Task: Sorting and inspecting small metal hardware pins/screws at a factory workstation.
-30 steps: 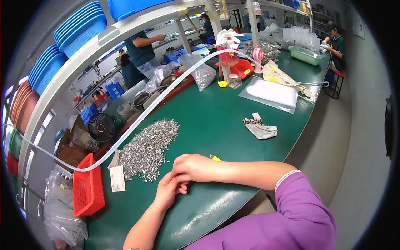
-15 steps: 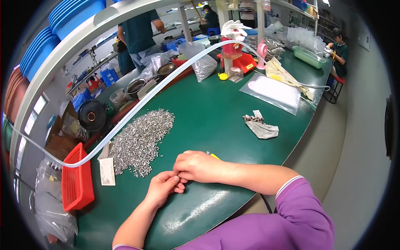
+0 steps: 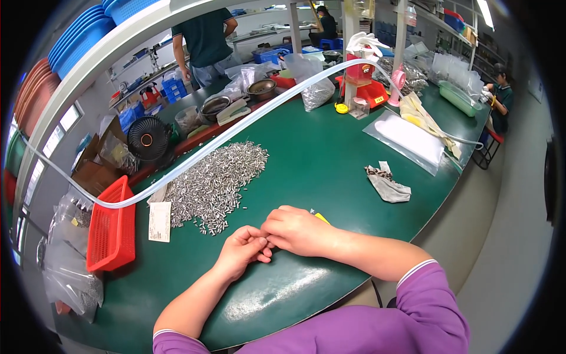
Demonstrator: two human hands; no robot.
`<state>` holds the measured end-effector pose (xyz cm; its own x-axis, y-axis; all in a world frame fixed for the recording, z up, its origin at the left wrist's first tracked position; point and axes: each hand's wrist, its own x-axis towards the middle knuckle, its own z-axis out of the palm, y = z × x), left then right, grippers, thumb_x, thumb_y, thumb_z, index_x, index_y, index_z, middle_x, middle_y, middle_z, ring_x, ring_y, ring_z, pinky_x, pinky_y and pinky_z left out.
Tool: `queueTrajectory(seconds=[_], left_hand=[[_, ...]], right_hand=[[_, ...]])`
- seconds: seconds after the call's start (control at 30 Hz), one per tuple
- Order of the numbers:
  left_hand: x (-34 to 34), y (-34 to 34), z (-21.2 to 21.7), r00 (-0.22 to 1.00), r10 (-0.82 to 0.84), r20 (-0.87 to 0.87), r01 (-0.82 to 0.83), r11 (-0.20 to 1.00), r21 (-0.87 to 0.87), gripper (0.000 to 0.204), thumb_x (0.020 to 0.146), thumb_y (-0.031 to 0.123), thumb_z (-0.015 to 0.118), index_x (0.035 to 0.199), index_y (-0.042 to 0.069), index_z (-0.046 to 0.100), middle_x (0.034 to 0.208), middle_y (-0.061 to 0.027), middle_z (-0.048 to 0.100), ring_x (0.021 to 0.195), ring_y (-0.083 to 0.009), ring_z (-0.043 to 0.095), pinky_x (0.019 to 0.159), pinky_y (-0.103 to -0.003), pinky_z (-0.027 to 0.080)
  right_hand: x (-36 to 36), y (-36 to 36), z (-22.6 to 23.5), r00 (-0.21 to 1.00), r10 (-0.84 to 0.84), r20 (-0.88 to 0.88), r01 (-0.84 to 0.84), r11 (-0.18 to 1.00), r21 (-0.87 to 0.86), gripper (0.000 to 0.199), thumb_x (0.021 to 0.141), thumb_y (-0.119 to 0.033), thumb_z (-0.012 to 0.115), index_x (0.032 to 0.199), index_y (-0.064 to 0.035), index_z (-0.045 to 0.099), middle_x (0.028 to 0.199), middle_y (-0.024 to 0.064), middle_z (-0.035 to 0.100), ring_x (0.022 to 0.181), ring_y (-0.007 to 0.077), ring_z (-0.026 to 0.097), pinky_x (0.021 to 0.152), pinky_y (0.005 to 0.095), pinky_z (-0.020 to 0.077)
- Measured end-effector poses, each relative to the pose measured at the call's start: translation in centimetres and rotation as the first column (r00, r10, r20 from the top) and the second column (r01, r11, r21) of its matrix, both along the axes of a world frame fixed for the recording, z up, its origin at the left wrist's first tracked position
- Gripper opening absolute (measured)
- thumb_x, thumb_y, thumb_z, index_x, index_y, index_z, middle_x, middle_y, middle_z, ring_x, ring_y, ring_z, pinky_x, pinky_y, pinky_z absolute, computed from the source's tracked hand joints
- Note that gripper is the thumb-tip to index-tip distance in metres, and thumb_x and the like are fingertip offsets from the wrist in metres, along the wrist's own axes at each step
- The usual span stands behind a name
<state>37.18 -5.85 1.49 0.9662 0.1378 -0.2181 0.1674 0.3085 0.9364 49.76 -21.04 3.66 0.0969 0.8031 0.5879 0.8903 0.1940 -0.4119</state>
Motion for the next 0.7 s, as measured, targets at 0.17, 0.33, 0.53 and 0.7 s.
queueTrajectory(seconds=[0.17,0.33,0.53,0.7], left_hand=[[-0.1,0.1,0.1,1.000,0.017,0.000,-0.017,0.999,-0.040,0.012,0.090,0.011,0.052,0.096,0.000,0.052,0.088,-0.0111,0.061,0.074,-0.0157,0.061,0.065,-0.026,0.054],[0.0,0.2,0.1,1.000,0.001,-0.018,-0.002,1.000,-0.013,0.015,0.091,0.014,0.052,0.098,0.000,0.054,0.087,-0.0101,0.061,0.074,-0.0156,0.061,0.066,-0.026,0.053],[-0.1,0.3,0.1,0.999,-0.051,0.016,0.051,0.998,-0.037,0.017,0.091,0.014,0.052,0.100,0.000,0.054,0.088,-0.0089,0.060,0.076,-0.0153,0.061,0.068,-0.026,0.053],[-0.2,0.4,0.2,0.995,-0.093,0.036,0.096,0.991,-0.092,0.016,0.091,0.011,0.051,0.103,0.000,0.053,0.092,-0.0085,0.058,0.080,-0.0152,0.060,0.071,-0.026,0.053]], right_hand=[[-0.1,0.3,0.3,0.999,0.037,-0.014,-0.036,0.997,0.067,0.014,0.074,-0.008,0.063,0.087,-0.0074,0.058,0.084,0.0070,0.058,0.080,0.0260,0.056,0.071,0.0357,0.0471],[-0.5,0.5,0.4,0.996,0.069,-0.060,-0.064,0.995,0.074,0.017,0.072,-0.004,0.063,0.087,-0.0083,0.057,0.085,0.0058,0.058,0.082,0.0261,0.056,0.071,0.0356,0.0481],[-0.8,0.4,0.8,0.990,0.069,-0.119,-0.063,0.996,0.059,0.018,0.073,-0.004,0.064,0.090,-0.0097,0.060,0.084,0.0044,0.061,0.080,0.0236,0.058,0.070,0.0343,0.0473],[-0.9,0.2,1.0,0.988,0.037,-0.150,-0.028,0.998,0.063,0.019,0.073,-0.004,0.065,0.091,-0.0099,0.061,0.084,0.0029,0.062,0.080,0.0219,0.059,0.071,0.0337,0.0477]])
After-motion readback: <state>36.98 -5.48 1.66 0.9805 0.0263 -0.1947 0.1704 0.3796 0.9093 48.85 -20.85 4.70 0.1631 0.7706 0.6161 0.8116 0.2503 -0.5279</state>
